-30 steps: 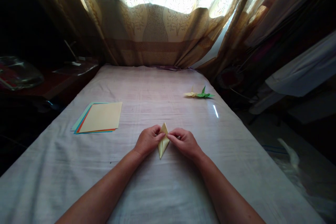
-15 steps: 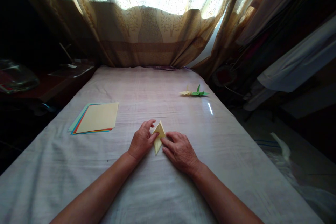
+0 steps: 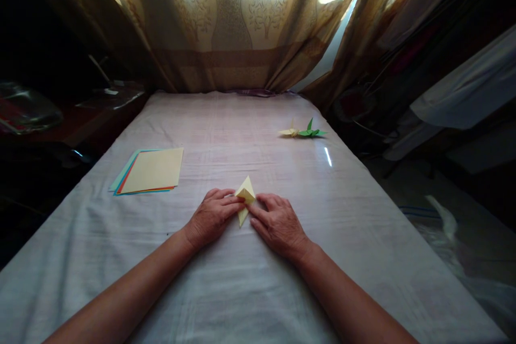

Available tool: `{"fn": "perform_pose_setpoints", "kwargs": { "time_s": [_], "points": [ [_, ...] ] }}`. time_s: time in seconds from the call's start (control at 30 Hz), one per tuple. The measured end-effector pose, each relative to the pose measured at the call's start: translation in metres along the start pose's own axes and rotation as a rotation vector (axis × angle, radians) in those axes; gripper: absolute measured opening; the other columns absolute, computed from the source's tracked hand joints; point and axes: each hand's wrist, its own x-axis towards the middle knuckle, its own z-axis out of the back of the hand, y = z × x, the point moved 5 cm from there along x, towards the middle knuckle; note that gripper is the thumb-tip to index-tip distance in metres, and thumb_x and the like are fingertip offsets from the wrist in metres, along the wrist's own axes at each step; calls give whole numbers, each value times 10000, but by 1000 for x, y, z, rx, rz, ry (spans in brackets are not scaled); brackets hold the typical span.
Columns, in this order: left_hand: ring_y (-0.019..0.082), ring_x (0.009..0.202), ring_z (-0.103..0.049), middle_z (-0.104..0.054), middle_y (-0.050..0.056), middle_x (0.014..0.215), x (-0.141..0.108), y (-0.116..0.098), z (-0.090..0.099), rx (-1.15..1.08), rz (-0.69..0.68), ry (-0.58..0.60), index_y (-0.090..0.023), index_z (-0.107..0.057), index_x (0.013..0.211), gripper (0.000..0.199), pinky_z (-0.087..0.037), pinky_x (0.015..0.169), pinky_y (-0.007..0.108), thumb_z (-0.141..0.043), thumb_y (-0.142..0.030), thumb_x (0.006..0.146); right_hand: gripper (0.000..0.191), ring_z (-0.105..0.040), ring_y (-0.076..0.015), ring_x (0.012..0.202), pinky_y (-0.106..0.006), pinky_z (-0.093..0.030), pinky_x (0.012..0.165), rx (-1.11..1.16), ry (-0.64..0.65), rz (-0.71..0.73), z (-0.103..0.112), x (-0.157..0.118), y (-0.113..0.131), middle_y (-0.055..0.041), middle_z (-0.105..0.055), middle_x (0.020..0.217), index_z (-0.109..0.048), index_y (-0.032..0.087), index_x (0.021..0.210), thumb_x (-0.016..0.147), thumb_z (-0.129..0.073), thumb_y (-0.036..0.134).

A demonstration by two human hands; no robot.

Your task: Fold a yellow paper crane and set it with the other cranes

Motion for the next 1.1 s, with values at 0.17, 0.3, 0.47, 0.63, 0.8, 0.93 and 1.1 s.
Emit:
{"fn": "perform_pose_setpoints", "kwargs": {
  "time_s": [0.17, 0.3, 0.47, 0.63, 0.8, 0.93, 1.1],
  "points": [
    [228, 1151, -589, -710, 64, 1163, 1, -1, 1, -55, 42, 18, -266, -683, 1165, 343, -410, 994, 398, -488, -155, 907, 345, -490, -286, 1151, -445, -379, 973, 19, -1, 32, 1, -7, 5, -128, -566, 1261, -642, 284, 1233, 903, -567, 352],
    [231, 1148, -593, -712, 45, 1163, 1, 1, 1, -87, 42, 6, -279, -674, 1172, 345, -410, 980, 395, -528, -147, 889, 313, -484, -277, 1149, -434, -378, 972, 46, 8, 94, 1, -11, 12, -115, -556, 1273, -660, 295, 1198, 907, -567, 361],
    [237, 1146, -594, -716, 47, 1154, -1, 2, 0, -87, 38, -10, -264, -690, 1137, 330, -414, 979, 404, -548, -128, 872, 312, -492, -275, 1130, -435, -378, 964, 48, 32, 118, 0, -15, 17, -114, -563, 1261, -660, 289, 1195, 910, -557, 368],
    [232, 1141, -597, -718, 39, 1152, 0, 2, -1, -88, 40, -11, -268, -694, 1115, 311, -412, 978, 396, -553, -127, 875, 301, -502, -276, 1122, -432, -383, 966, 85, 35, 135, 2, -19, 20, -112, -576, 1245, -668, 278, 1180, 913, -550, 354],
    [217, 1121, -606, -726, 25, 1122, 0, 2, -1, -72, 34, -29, -265, -702, 1080, 277, -416, 964, 370, -549, -141, 884, 271, -533, -246, 1082, -406, -400, 954, 148, -19, 133, 7, -19, 19, -102, -617, 1186, -674, 246, 1141, 913, -533, 288],
    [217, 1110, -611, -726, 21, 1119, -1, 0, 1, -65, -7, -49, -259, -693, 1081, 236, -426, 945, 374, -526, -202, 924, 278, -552, -242, 1049, -401, -428, 916, 144, -40, 102, 6, -17, 18, -108, -639, 1142, -656, 210, 1149, 903, -536, 257],
    [224, 1108, -613, -728, 13, 1118, 0, -1, 3, -71, -7, -47, -262, -705, 1038, 198, -428, 937, 381, -532, -290, 944, 308, -546, -259, 1071, -413, -431, 923, 94, -11, 105, 4, -14, 22, -108, -632, 1170, -639, 207, 1184, 889, -575, 269]
  ]
}}
